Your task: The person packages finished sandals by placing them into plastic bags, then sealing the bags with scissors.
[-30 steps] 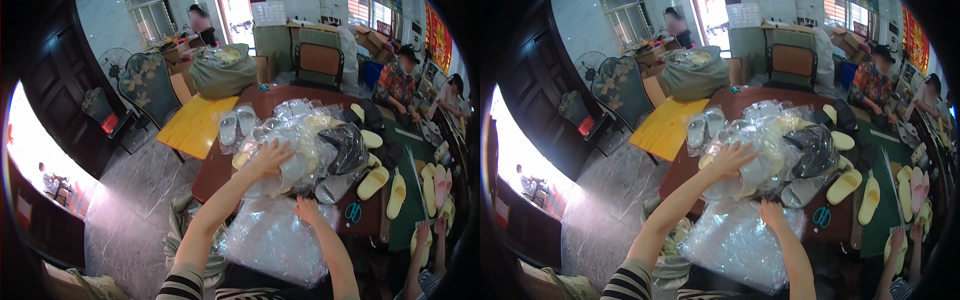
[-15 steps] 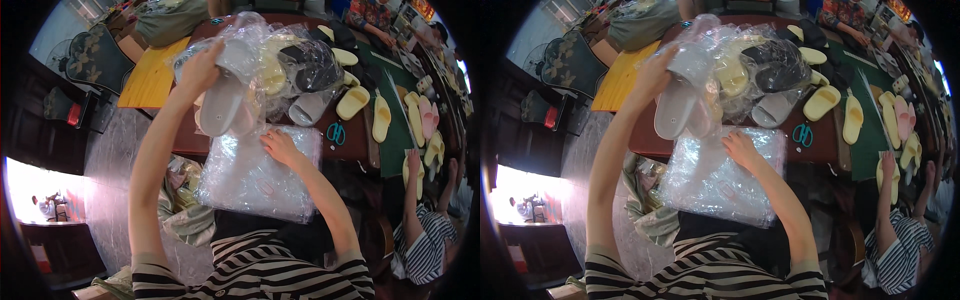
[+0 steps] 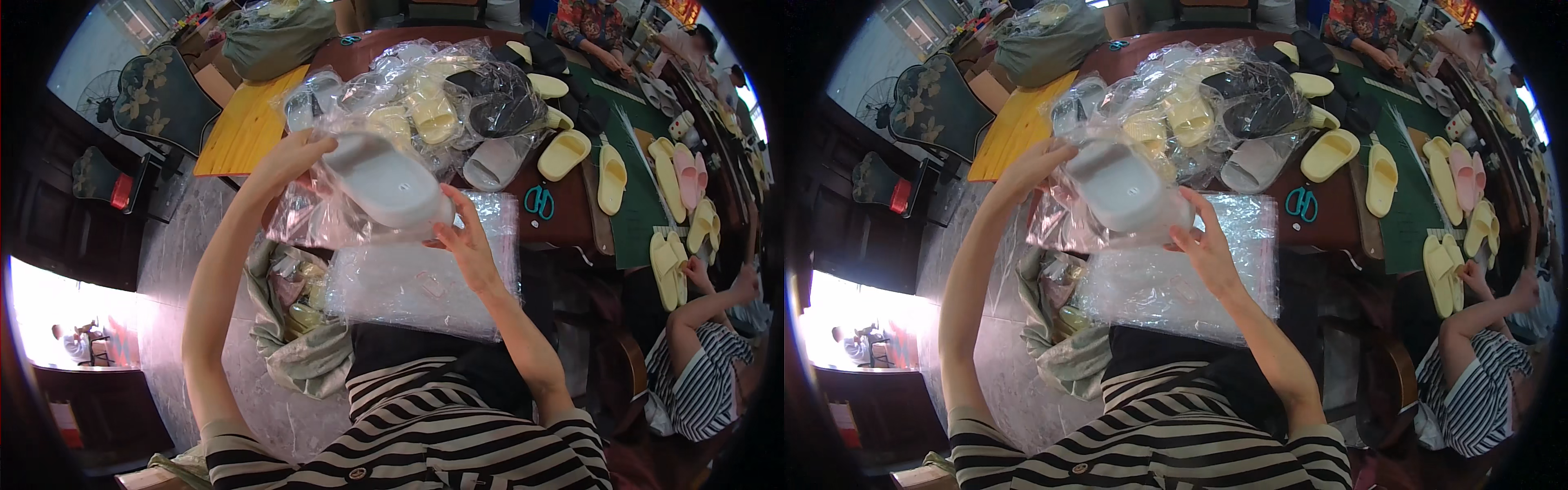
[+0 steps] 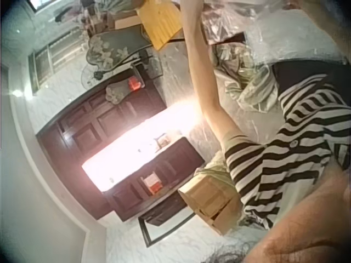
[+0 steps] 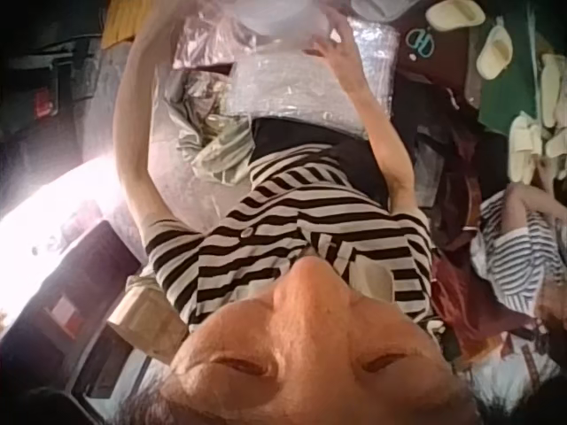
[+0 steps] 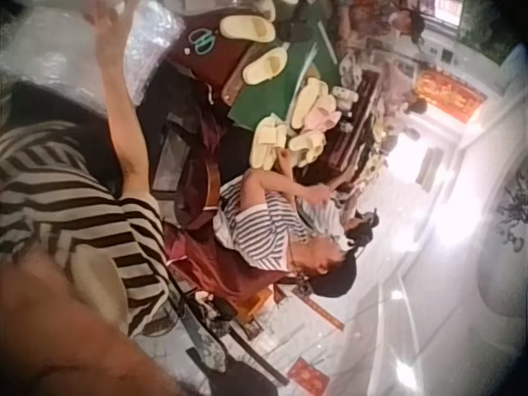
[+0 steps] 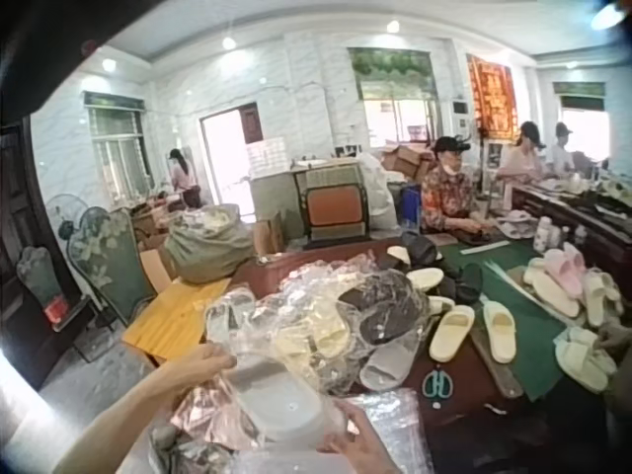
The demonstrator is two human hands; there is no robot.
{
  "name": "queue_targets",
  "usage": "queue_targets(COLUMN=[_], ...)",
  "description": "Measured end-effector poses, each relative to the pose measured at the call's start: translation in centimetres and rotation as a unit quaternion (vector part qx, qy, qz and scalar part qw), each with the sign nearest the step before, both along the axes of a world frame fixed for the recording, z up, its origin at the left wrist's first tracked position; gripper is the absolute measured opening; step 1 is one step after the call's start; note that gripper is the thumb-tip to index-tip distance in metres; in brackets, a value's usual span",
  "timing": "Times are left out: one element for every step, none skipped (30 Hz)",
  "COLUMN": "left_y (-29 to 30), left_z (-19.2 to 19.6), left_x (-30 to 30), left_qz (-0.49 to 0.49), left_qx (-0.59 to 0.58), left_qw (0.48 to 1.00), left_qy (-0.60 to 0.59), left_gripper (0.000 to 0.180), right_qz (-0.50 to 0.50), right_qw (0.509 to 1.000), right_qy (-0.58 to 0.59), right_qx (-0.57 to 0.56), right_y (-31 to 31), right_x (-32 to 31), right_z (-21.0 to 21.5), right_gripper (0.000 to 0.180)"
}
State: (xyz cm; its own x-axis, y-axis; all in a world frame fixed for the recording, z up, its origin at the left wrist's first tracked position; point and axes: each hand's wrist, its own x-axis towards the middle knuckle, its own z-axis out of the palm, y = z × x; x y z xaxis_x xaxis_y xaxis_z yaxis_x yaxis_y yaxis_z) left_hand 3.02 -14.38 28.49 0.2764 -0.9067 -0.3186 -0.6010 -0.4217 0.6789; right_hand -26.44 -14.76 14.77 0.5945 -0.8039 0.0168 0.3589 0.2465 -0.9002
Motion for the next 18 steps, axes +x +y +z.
queue_targets(left_y=[0.7, 1.4, 2.3, 3.1, 3.6, 4.1, 4.6, 5.1, 5.7, 6.2, 6.6, 7.0, 7.4, 8.2, 9.2, 10.3, 11.3, 12.2], left_z=[-0.1, -0.3, -0.5, -1.0, -1.7, -2.8, -4.2, -6.0, -7.9, -9.4, -11.1, -12.5, -13.8, -14.9, -16.5, -18.3, -19.8, -21.1], left_x=[-0.5, -1.0, -1.5, -2.1, -2.4, -2.9, -3.7, -4.6, -5.2, -5.8, -6.1, -6.0, -5.8, -5.2, -4.8, -4.6, -4.4, -4.1], left_qz=[-0.003, -0.001, 0.003, 0.012, 0.006, 0.003, -0.001, -0.031, -0.059, -0.111, -0.114, -0.106, -0.096, -0.057, -0.054, -0.029, -0.006, 0.012], left_qx=[-0.002, -0.006, -0.008, -0.024, -0.015, -0.016, -0.016, -0.014, -0.012, -0.038, -0.037, -0.129, -0.217, -0.215, -0.212, -0.238, -0.259, -0.235], left_qw=[1.000, 0.997, 0.989, 0.984, 0.980, 0.969, 0.956, 0.956, 0.955, 0.970, 0.970, 0.981, 0.971, 0.975, 0.976, 0.960, 0.927, 0.940], left_qy=[0.002, 0.077, 0.150, 0.175, 0.197, 0.245, 0.293, 0.293, 0.291, 0.211, 0.214, 0.097, -0.022, -0.017, -0.014, -0.143, -0.270, -0.248], left_gripper=[0.057, 0.063, 0.069, 0.072, 0.071, 0.070, 0.069, 0.065, 0.060, 0.052, 0.052, 0.049, 0.046, 0.047, 0.047, 0.046, 0.046, 0.051], right_qz=[-0.003, -0.007, -0.010, -0.013, -0.009, -0.003, -0.007, 0.006, 0.021, -0.029, -0.032, -0.060, -0.085, -0.085, -0.073, -0.063, -0.062, -0.033], right_qw=[1.000, 1.000, 0.999, 0.999, 1.000, 0.999, 0.999, 0.997, 0.991, 0.987, 0.986, 0.976, 0.937, 0.937, 0.923, 0.905, 0.905, 0.913], right_qy=[0.002, 0.008, 0.013, 0.017, 0.024, 0.031, 0.036, 0.037, 0.036, 0.090, 0.093, 0.208, 0.318, 0.321, 0.340, 0.359, 0.361, 0.346], right_qx=[-0.002, -0.019, -0.035, -0.035, -0.015, 0.006, 0.006, 0.068, 0.130, 0.132, 0.133, 0.008, -0.115, -0.113, -0.166, -0.218, -0.217, -0.213], right_y=[0.2, 0.5, 0.9, 1.3, 1.6, 1.7, 1.1, 0.3, -0.2, -0.2, -0.4, -0.7, -0.8, -1.0, -0.9, -1.1, -1.6, -2.2], right_x=[-0.6, -1.2, -1.7, -2.3, -3.1, -3.9, -5.2, -6.7, -7.4, -7.9, -8.7, -9.4, -9.5, -9.7, -9.3, -8.9, -8.5, -7.9], right_z=[-0.4, -0.9, -1.6, -2.3, -3.2, -4.0, -5.1, -6.2, -7.2, -7.6, -9.1, -11.1, -11.4, -11.7, -10.4, -9.5, -9.5, -9.6], right_gripper=[0.066, 0.066, 0.066, 0.066, 0.062, 0.058, 0.058, 0.054, 0.049, 0.040, 0.040, 0.038, 0.037, 0.037, 0.035, 0.034, 0.034, 0.036])
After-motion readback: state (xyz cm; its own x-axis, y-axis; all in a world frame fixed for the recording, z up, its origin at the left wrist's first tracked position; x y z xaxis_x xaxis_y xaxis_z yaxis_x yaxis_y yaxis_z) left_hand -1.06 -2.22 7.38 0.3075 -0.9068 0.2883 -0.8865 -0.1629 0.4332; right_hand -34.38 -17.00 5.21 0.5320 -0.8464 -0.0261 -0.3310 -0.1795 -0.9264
